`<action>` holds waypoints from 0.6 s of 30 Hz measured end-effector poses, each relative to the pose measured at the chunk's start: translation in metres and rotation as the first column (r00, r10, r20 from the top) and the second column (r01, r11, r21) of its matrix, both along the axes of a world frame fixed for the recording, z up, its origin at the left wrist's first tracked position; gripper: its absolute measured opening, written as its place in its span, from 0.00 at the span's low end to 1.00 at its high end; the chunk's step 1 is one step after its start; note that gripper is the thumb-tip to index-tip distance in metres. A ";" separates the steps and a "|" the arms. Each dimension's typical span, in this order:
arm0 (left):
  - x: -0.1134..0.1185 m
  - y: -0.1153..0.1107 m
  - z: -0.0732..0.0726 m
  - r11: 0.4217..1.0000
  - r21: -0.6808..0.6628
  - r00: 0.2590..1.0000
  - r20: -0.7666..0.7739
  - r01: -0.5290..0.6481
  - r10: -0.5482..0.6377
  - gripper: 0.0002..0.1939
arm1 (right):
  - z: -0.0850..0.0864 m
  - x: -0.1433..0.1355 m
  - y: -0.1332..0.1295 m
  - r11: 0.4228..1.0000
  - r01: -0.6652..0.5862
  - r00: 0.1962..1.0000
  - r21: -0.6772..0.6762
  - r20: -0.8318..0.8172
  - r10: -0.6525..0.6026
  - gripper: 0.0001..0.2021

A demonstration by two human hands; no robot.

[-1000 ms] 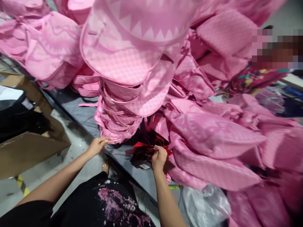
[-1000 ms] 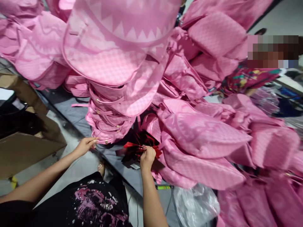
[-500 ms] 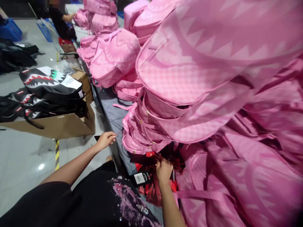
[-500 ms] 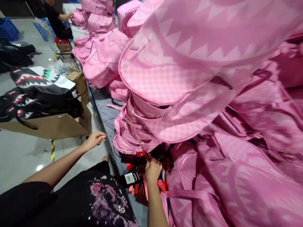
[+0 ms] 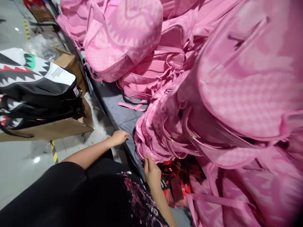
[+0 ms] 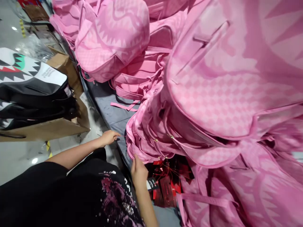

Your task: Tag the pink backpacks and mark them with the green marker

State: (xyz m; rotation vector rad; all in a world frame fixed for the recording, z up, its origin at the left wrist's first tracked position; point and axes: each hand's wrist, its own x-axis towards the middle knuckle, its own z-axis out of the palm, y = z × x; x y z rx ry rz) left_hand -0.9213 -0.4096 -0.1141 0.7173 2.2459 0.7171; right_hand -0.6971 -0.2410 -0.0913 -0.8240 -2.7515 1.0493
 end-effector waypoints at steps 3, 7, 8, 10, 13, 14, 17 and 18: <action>-0.028 0.001 -0.010 0.986 -0.007 0.986 0.035 0.165 -0.165 0.13 | -0.012 -0.069 -0.049 0.993 0.086 0.991 -0.084 0.109 -0.077 0.22; -0.052 0.008 -0.013 0.948 -0.004 0.947 0.046 0.319 -0.319 0.13 | -0.024 -0.119 -0.069 0.960 0.256 0.960 -0.117 0.148 -0.239 0.21; -0.057 0.011 -0.013 0.937 -0.005 0.937 0.046 0.348 -0.347 0.13 | -0.025 -0.124 -0.072 0.946 0.298 0.948 -0.127 0.153 -0.278 0.21; -0.063 0.017 -0.014 0.916 -0.003 0.915 0.052 0.401 -0.401 0.13 | -0.027 -0.128 -0.077 0.915 0.370 0.924 -0.160 0.168 -0.344 0.20; -0.067 0.027 -0.019 0.881 0.012 0.878 0.071 0.473 -0.473 0.14 | -0.030 -0.131 -0.086 0.869 0.452 0.886 -0.199 0.208 -0.414 0.22; -0.068 0.030 -0.021 0.869 0.020 0.866 0.079 0.494 -0.494 0.14 | -0.031 -0.132 -0.089 0.858 0.473 0.875 -0.199 0.225 -0.430 0.23; -0.070 0.041 -0.025 0.835 0.049 0.829 0.102 0.549 -0.551 0.15 | -0.033 -0.138 -0.090 0.843 0.512 0.842 -0.163 0.287 -0.456 0.22; -0.070 0.045 -0.026 0.823 0.059 0.815 0.109 0.566 -0.569 0.15 | -0.032 -0.141 -0.088 0.843 0.520 0.830 -0.138 0.313 -0.461 0.21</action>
